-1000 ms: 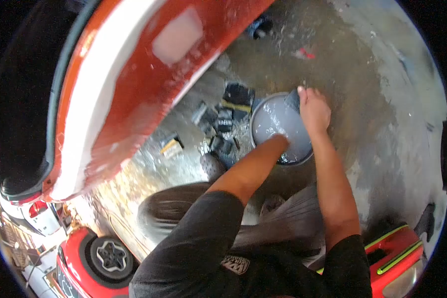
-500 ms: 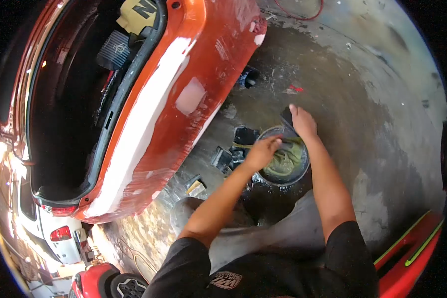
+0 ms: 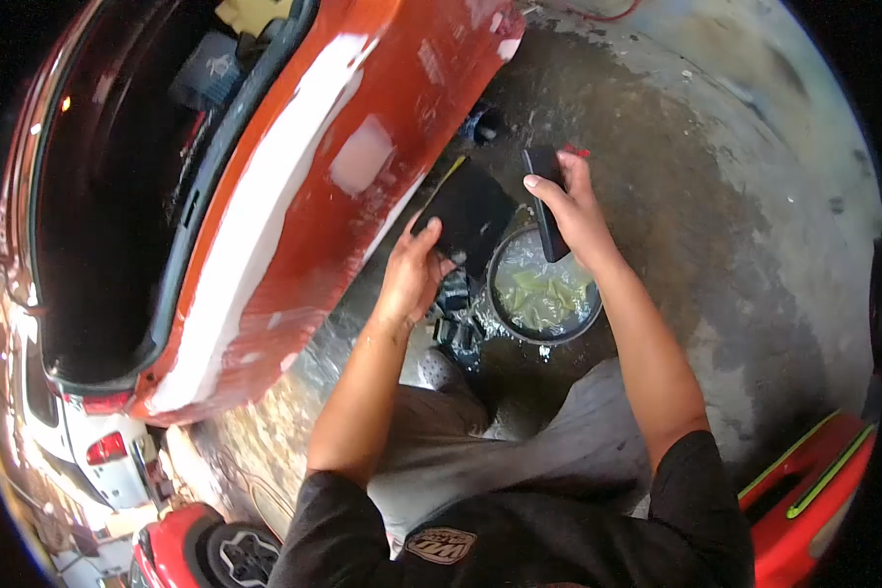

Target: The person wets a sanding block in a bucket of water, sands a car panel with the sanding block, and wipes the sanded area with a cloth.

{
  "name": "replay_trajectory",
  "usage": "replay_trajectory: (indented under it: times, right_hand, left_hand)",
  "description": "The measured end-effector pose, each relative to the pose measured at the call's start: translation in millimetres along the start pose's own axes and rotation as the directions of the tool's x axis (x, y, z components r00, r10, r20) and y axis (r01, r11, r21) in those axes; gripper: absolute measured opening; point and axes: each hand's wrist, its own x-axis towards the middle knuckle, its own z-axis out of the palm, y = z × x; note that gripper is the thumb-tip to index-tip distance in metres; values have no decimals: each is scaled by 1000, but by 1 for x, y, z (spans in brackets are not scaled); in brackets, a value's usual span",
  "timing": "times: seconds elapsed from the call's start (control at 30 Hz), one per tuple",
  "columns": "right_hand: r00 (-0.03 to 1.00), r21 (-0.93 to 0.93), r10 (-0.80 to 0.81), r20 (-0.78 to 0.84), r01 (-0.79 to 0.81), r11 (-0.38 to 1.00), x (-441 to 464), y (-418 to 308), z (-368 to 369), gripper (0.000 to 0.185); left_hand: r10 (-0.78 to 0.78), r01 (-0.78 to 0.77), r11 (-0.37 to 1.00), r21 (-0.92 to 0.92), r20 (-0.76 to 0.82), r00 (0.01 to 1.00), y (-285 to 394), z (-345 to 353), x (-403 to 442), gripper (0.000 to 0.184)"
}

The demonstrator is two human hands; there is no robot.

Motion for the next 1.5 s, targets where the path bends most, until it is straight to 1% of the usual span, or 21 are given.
replay_trajectory:
  times: [0.07, 0.17, 0.23, 0.33, 0.37, 0.43, 0.47, 0.53, 0.57, 0.6, 0.63, 0.67, 0.7, 0.73, 0.83, 1.03, 1.07, 1.2, 1.33, 1.47, 1.5]
  right_hand:
    - [983, -106, -168, 77, 176, 979, -17, -9, 17, 71]
    - [889, -291, -395, 231, 450, 844, -35, -21, 37, 65]
    - [901, -316, -361, 243, 425, 848, -41, -18, 47, 57]
    - [959, -123, -246, 143, 264, 957, -33, -16, 49, 48]
    - [936, -155, -347, 66, 353, 923, -26, -13, 48, 44]
    - [995, 77, 44, 85, -50, 996, -16, -14, 38, 45]
    - [965, 234, 233, 122, -256, 938, -11, -15, 36, 48]
    - [868, 420, 449, 213, -497, 759, -8, -15, 38, 51]
    - [819, 487, 510, 264, -569, 662, -8, -13, 41, 51]
    - [789, 516, 512, 338, -611, 600, -8, -10, 44, 52]
    - [758, 539, 507, 411, -650, 535, -9, -4, 46, 52]
    - [724, 554, 496, 479, -688, 468, -9, 4, 47, 53]
    - [735, 588, 474, 485, -675, 445, -6, 15, 47, 54]
    - [746, 620, 453, 489, -662, 420, -2, 31, 46, 56]
    - [775, 646, 407, 483, -629, 432, 7, 44, 39, 57]
    - [801, 698, 294, 522, -599, 393, 16, 43, 20, 56]
    - [782, 722, 178, 597, -621, 304, 18, 44, 19, 55]
    - [793, 721, 266, 549, -609, 329, 15, 36, 23, 53]
    - [783, 727, 245, 572, -622, 291, 8, 19, 30, 50]
    - [774, 733, 210, 597, -633, 249, 5, 20, 37, 47]
    - [769, 715, 259, 585, -639, 283, 5, 24, 37, 48]
  left_hand:
    - [-31, 37, 998, 51, -100, 994, 6, 0, -5, 47]
    - [38, -39, 999, -11, -49, 998, 6, 6, -8, 45]
    - [19, -19, 999, -41, -2, 1000, 8, 4, -9, 45]
    - [-5, 4, 999, -35, -17, 1000, 8, -4, -7, 47]
    - [-12, 11, 1000, -25, -39, 999, 8, -7, -6, 47]
    - [49, -55, 997, -57, -115, 992, 10, -5, -10, 50]
    - [78, -89, 993, -72, -152, 985, 12, -3, -12, 51]
    - [304, -241, 898, 368, -124, 945, 11, -7, -16, 50]
    - [401, -294, 773, 563, -73, 913, 10, -9, -19, 49]
    - [517, -409, 571, 711, 76, 853, 6, -7, -21, 48]
    - [449, -411, 620, 668, 129, 884, 1, -2, -24, 46]
    - [421, -468, 439, 767, 284, 861, -2, 2, -26, 51]
    - [359, -525, 240, 817, 428, 830, -5, 6, -28, 57]
    - [282, -551, 200, 810, 491, 824, -13, 9, -30, 68]
    - [194, -556, 117, 823, 530, 826, -9, 24, -44, 66]
    - [454, -424, 98, 900, 338, 824, -4, 4, -36, 72]
    - [467, -410, 108, 905, 318, 825, -5, -1, -34, 75]
    - [515, -362, 69, 929, 278, 811, -6, -14, -29, 86]
    - [522, -344, 2, 939, 292, 801, 2, -16, -31, 95]
    - [473, -445, -37, 895, 408, 781, 5, -13, -35, 99]
    - [454, -474, -54, 879, 444, 773, 4, -10, -36, 100]
